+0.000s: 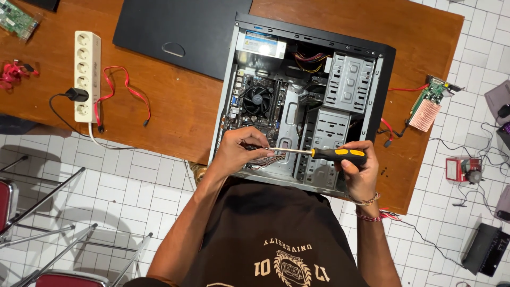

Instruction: Securing a motherboard into a computer case using a screwdriver and screws.

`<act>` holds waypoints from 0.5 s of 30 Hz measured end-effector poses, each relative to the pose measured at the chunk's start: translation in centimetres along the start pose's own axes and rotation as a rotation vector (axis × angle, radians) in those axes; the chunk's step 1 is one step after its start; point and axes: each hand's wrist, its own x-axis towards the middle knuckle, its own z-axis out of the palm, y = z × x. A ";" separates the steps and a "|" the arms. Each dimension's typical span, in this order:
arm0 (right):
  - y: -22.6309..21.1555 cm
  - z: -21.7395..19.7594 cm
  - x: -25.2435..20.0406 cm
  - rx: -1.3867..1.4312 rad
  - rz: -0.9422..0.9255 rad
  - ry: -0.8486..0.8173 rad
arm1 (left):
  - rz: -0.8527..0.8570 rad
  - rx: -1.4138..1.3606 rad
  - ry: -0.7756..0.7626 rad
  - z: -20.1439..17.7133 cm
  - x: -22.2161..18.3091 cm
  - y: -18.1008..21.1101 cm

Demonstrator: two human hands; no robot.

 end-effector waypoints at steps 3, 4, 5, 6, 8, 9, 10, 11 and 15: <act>0.2 -0.2 -0.1 0.010 -0.015 -0.014 | 0.012 0.044 0.005 0.1 0.0 0.1; 0.2 -0.2 -0.1 0.010 -0.016 -0.014 | 0.013 0.044 0.004 0.0 0.0 0.0; 0.2 -0.2 0.0 0.005 -0.020 -0.022 | 0.028 0.084 0.001 0.0 0.0 -0.1; 0.1 -0.3 -0.1 0.000 -0.021 -0.030 | 0.041 0.122 -0.002 0.1 0.0 -0.2; -0.5 -0.4 0.2 -0.025 -0.020 -0.055 | 0.068 0.179 -0.024 -0.1 0.1 0.6; -0.8 -0.4 0.4 -0.050 -0.021 -0.080 | 0.097 0.237 -0.046 -0.2 0.2 1.0; -0.8 -0.7 0.5 -0.051 -0.020 -0.080 | 0.096 0.236 -0.046 -0.2 0.2 1.4; -0.7 -0.9 0.6 -0.069 -0.030 -0.096 | 0.128 0.300 -0.054 -0.1 0.1 1.7; -0.9 -0.7 1.0 -0.093 -0.027 -0.128 | 0.237 0.490 -0.054 -0.2 -0.2 1.3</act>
